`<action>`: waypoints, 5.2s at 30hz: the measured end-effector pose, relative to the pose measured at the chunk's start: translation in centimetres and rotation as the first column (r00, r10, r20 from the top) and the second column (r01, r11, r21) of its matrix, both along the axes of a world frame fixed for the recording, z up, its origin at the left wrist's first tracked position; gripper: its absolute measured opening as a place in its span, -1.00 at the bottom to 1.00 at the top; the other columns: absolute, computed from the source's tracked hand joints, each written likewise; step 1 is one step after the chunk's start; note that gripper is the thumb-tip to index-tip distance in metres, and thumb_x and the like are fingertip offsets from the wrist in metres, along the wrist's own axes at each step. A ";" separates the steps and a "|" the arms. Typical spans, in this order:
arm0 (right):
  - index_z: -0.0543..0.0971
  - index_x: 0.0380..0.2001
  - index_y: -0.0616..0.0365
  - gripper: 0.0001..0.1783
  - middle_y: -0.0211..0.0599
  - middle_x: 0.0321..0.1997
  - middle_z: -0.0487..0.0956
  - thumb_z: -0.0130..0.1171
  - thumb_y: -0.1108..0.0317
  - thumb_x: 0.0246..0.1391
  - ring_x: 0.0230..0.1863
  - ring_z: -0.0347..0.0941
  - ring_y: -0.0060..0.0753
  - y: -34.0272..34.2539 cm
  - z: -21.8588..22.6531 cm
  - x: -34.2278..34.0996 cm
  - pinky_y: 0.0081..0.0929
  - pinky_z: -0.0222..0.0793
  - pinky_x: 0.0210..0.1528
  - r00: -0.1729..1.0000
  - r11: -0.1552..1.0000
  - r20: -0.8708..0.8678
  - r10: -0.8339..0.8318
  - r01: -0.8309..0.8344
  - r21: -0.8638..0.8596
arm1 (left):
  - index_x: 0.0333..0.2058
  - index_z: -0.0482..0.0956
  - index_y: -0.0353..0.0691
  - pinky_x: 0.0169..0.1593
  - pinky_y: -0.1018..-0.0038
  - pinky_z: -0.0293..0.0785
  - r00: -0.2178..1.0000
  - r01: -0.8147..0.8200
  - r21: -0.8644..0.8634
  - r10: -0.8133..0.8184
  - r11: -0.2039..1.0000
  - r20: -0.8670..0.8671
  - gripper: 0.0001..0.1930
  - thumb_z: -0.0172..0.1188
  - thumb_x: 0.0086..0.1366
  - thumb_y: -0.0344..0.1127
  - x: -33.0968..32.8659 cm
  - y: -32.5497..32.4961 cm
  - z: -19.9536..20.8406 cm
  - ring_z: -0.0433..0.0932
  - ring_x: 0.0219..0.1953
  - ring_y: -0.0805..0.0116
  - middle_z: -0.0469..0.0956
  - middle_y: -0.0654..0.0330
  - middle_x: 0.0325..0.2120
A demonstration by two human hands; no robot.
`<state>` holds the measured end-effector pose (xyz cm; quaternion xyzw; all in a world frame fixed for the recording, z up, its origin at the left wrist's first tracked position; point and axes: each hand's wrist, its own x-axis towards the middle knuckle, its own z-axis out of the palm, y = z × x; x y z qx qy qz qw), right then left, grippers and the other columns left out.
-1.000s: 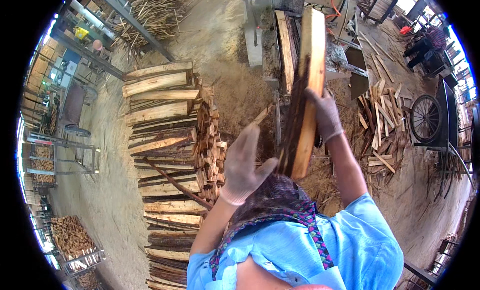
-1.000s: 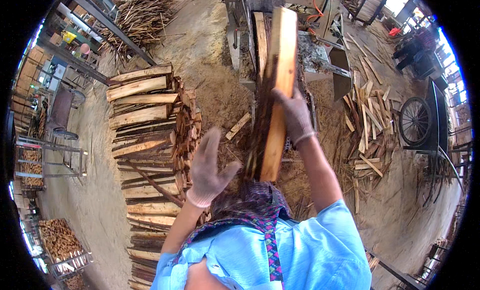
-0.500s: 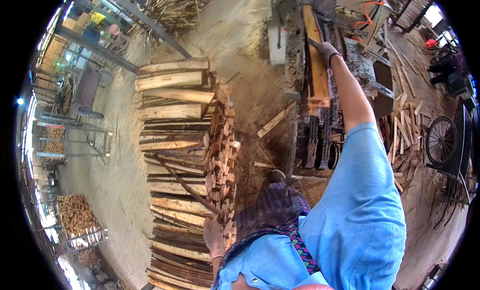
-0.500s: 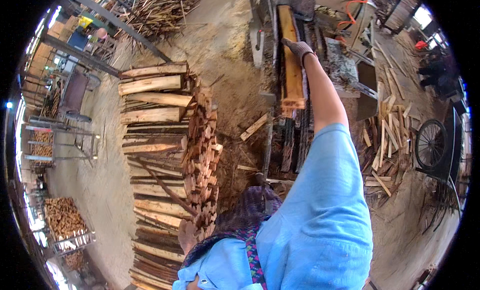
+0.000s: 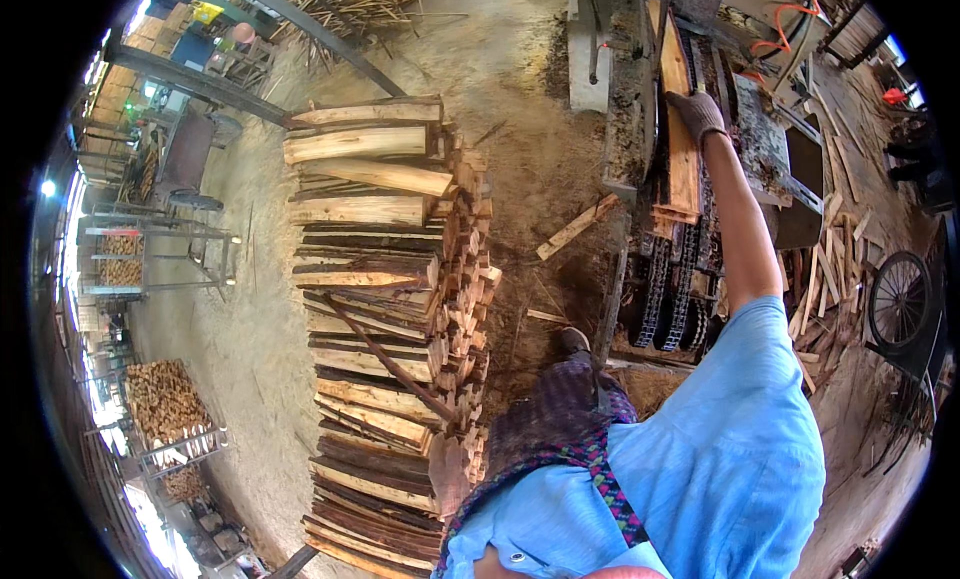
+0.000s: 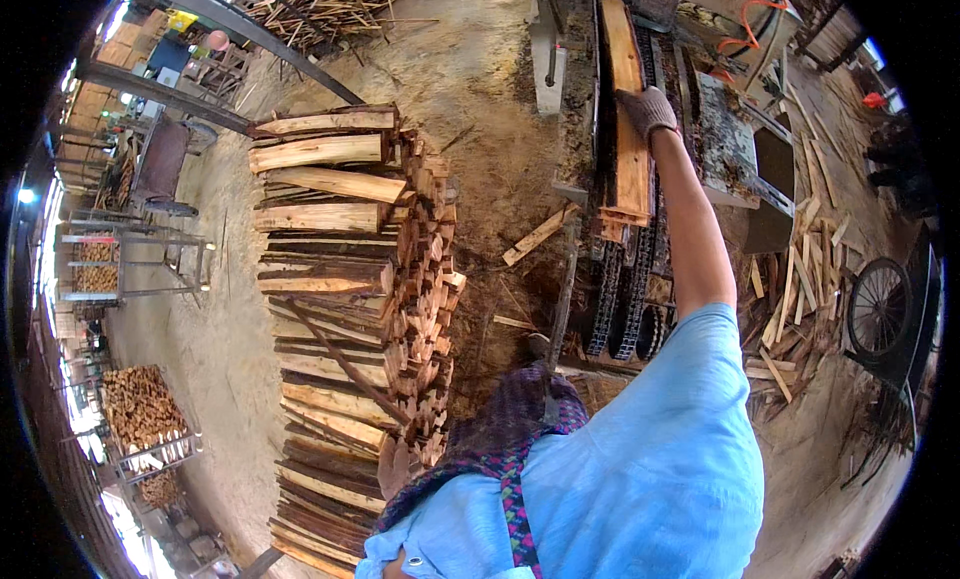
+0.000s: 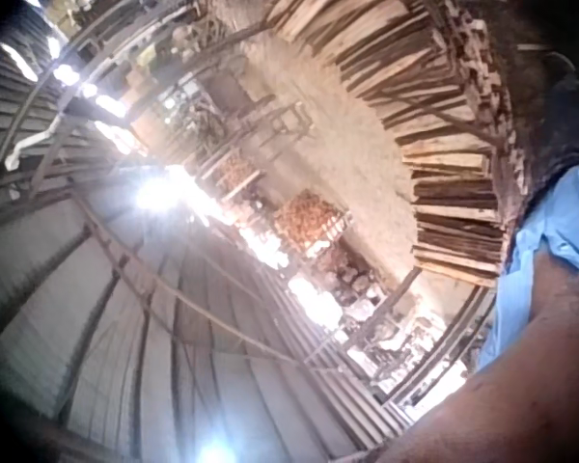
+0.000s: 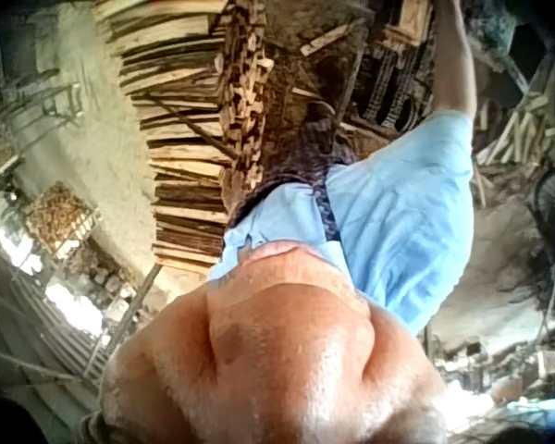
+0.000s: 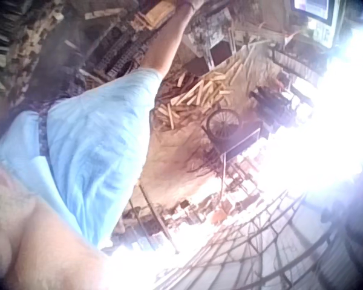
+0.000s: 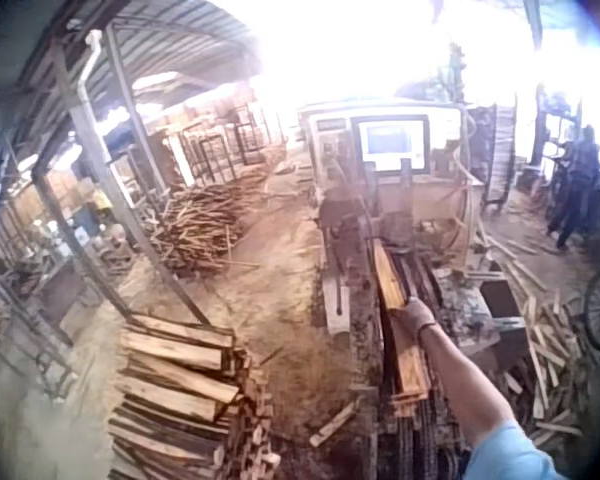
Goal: The person repeatedly picks up wooden planks from a pile and places them onto a conveyor belt. They then retrieve the planks from the other side of the conveyor and stack them neatly in a growing pile.
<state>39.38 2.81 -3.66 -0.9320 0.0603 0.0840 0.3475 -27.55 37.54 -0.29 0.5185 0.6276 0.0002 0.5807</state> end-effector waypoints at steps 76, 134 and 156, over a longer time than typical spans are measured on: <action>0.35 0.38 0.12 -0.38 0.02 0.34 0.48 0.23 0.38 0.29 0.29 0.48 -0.09 37.2 -5.7 -65.9 -0.24 0.43 0.34 -0.097 -0.069 0.113 0.989 -0.970 -0.231 | 0.06 0.50 -0.42 -0.28 0.30 0.55 0.778 -0.473 0.440 0.596 0.763 -0.197 -0.53 0.05 0.23 -0.26 -46.2 14.9 4.8 0.54 -0.41 0.26 0.63 -0.04 -0.34; 0.55 0.10 0.32 -0.34 -0.27 -0.14 0.68 0.39 0.05 0.08 -0.09 0.49 -0.59 18.3 9.9 -48.9 -0.45 0.49 0.01 0.978 0.494 0.036 0.205 -0.135 0.859 | 0.28 0.36 -0.37 0.25 0.29 0.38 0.380 0.495 0.570 -0.753 0.656 0.537 -0.43 0.24 0.34 -0.35 6.9 -3.7 8.5 0.49 0.17 0.15 0.50 -0.05 0.13; 0.67 -0.06 0.23 -0.62 -0.27 -0.15 0.65 0.32 0.18 0.17 -0.22 0.49 -0.38 -20.1 4.6 -14.1 -0.39 0.44 -0.12 0.950 0.931 -0.035 -0.312 0.312 0.190 | 0.29 0.35 -0.44 0.26 0.38 0.37 0.898 0.419 0.317 -0.440 0.851 -0.004 -0.46 -0.03 0.55 -0.11 -0.6 4.7 0.3 0.48 0.13 0.26 0.48 0.02 0.16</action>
